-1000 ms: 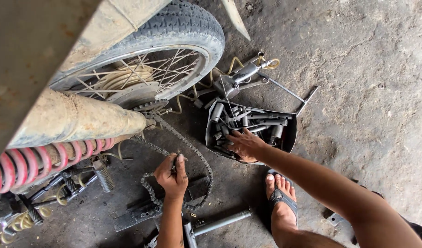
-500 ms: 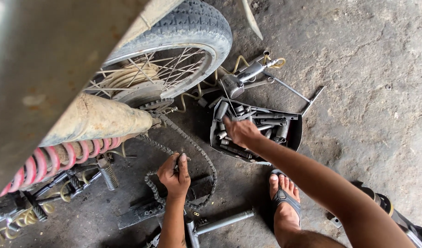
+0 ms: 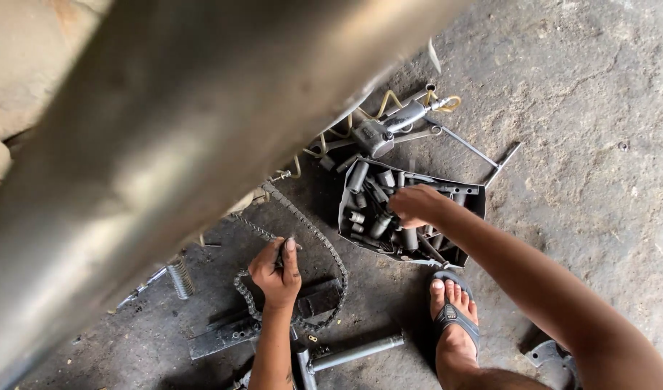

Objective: The person repairs a motorcycle chain by placing it on a metal stand and using a hammer to strike a pin. They repeatedly adjust the chain's position and use a metal rod to assist in the process. The person also reaches into a container of tools to select a specific item for the repair.

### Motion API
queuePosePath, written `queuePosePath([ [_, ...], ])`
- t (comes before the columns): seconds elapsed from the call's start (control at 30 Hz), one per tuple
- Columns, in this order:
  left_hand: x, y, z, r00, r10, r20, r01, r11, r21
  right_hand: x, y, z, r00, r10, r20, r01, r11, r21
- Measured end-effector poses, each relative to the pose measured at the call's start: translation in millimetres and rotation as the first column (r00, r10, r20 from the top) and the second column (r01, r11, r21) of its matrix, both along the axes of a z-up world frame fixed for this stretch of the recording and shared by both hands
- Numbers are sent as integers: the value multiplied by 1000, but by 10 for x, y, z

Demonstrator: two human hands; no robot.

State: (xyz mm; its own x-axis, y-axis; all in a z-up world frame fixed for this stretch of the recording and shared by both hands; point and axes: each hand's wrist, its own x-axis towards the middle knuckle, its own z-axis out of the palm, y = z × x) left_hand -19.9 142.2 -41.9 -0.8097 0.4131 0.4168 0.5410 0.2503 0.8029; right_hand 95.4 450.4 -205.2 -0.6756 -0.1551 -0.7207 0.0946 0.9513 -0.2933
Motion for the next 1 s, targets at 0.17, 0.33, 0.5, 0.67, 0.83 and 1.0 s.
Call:
queuePosePath([
  [0.17,-34,5,64,999,15,-49,-17,999,-40,-110,-133,-752,985,-129,-115,134,990,33],
  [0.33,24,-48,-134,999,12,-33,-14,999,-42,-336,-197,319,891,-233,-390,231,972,-54],
  [0.5,90,4,-80,998,39,-54,-43,997,-69,-495,-252,751,946,39,-322,12,988,155],
  [0.67,73,60,84,1000,-6,-27,6,1000,13,-442,-336,-163,890,241,-388,-153,958,244],
  [0.83,33,-26,151,999,6,-50,-8,1000,-26,-375,-302,23,918,-58,-392,98,992,83],
  [1.0,-12,-188,119,996,20,-82,-26,998,-65,-71,-135,316,949,-107,-297,162,973,166],
])
